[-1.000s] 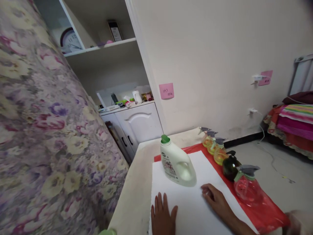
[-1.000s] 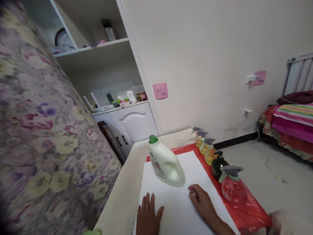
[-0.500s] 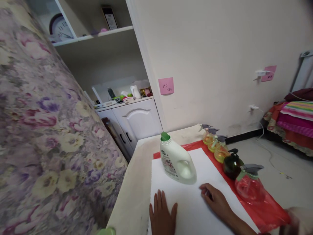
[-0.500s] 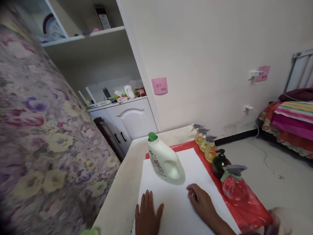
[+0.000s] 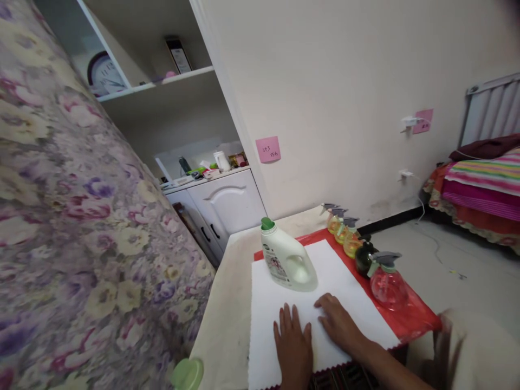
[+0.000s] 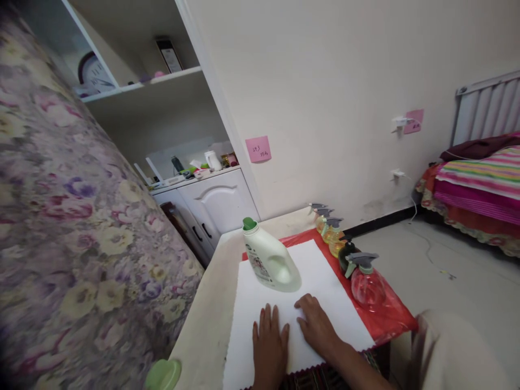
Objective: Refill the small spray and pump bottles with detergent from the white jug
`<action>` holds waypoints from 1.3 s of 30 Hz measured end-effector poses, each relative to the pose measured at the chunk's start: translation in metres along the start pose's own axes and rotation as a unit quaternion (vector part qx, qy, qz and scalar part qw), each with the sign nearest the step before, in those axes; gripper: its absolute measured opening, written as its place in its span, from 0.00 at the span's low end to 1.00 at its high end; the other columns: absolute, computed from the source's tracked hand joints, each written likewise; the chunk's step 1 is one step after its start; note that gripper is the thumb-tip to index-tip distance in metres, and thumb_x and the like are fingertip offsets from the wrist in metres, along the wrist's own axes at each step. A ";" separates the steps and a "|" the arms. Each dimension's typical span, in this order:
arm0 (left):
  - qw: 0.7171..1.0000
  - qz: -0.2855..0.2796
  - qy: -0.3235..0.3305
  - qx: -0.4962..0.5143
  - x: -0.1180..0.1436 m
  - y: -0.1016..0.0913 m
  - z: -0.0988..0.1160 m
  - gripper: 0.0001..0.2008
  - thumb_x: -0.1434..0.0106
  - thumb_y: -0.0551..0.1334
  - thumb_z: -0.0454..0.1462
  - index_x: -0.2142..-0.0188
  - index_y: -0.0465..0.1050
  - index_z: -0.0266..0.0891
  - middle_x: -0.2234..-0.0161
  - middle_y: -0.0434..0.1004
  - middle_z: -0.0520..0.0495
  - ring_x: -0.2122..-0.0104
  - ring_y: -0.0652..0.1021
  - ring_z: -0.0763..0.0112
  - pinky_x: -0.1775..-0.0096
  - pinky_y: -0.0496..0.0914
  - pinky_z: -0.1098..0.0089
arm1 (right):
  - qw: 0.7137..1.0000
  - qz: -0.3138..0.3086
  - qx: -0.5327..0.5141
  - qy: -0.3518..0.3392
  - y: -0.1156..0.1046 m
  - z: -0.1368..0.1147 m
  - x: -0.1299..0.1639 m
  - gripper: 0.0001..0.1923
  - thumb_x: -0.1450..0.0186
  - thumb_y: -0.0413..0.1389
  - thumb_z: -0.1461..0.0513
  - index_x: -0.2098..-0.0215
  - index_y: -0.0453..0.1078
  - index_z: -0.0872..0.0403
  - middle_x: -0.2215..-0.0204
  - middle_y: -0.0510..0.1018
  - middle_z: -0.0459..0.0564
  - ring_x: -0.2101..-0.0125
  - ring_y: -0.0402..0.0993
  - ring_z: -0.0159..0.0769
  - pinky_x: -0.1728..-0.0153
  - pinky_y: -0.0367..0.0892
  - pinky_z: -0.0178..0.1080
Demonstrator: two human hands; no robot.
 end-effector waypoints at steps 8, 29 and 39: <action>0.999 0.040 0.032 0.009 0.006 0.003 -0.001 0.27 0.35 0.52 0.49 0.40 0.63 0.42 0.38 0.63 0.42 0.40 0.66 0.54 0.42 0.61 0.52 | 0.998 0.004 0.032 -0.047 0.009 -0.015 0.014 0.16 0.40 0.49 0.71 0.56 0.68 0.53 0.58 0.70 0.53 0.57 0.65 0.44 0.53 0.63 0.49; 0.999 -0.001 -0.036 -0.032 0.014 -0.010 -0.012 0.27 0.34 0.53 0.48 0.39 0.63 0.42 0.37 0.61 0.38 0.38 0.61 0.50 0.42 0.57 0.48 | 0.985 0.061 -0.131 0.093 -0.038 0.018 0.004 0.11 0.39 0.50 0.62 0.59 0.70 0.52 0.61 0.77 0.50 0.62 0.75 0.38 0.65 0.71 0.37; 0.999 0.011 0.048 -0.012 0.010 0.003 0.018 0.27 0.34 0.51 0.49 0.39 0.63 0.40 0.38 0.62 0.37 0.39 0.63 0.49 0.42 0.59 0.47 | 0.991 0.054 -0.071 0.098 -0.046 0.026 0.014 0.11 0.39 0.49 0.63 0.61 0.70 0.51 0.71 0.77 0.45 0.72 0.73 0.36 0.67 0.68 0.37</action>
Point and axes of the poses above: each hand's wrist, its own x-axis away from the middle knuckle, its own y-axis out of the palm, z = x × y, the point moved 5 cm from there along -x, towards the middle knuckle
